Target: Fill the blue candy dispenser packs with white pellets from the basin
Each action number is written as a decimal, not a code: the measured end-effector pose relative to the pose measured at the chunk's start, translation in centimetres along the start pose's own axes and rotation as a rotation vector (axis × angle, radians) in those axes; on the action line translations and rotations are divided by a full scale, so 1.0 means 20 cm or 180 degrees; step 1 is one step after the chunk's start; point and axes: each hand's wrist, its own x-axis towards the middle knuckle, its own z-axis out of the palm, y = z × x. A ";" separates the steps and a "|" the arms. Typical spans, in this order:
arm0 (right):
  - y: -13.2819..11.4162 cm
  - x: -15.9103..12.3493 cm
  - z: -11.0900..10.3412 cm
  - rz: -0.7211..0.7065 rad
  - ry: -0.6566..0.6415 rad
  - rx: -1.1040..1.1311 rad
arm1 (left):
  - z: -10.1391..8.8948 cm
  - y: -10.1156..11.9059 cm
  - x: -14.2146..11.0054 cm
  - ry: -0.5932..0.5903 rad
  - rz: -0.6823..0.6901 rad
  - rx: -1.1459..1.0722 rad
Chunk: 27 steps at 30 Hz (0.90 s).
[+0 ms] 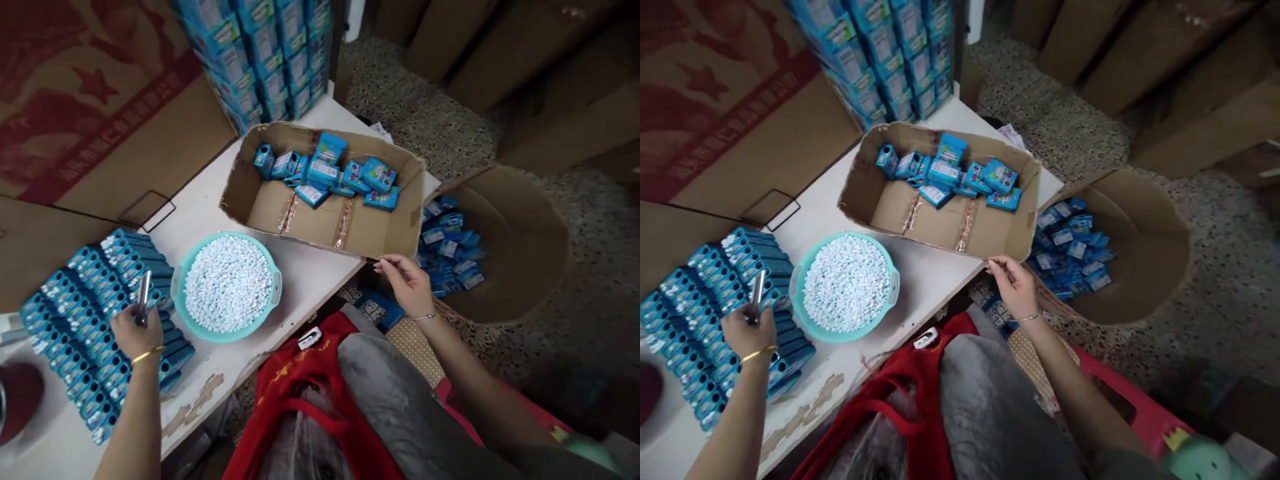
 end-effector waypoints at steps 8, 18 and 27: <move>0.30 -0.55 -0.30 0.0297 0.1419 -0.0144 | -0.17 0.65 -0.42 -0.0388 0.1528 -0.1193; 0.85 -1.31 -0.40 0.0931 0.1562 -0.0811 | -0.11 0.73 -1.34 -0.3625 0.2729 -0.1384; 1.84 -1.50 -0.60 0.0937 0.1063 -0.3082 | 1.07 0.93 -1.96 -0.4363 0.3675 -0.0178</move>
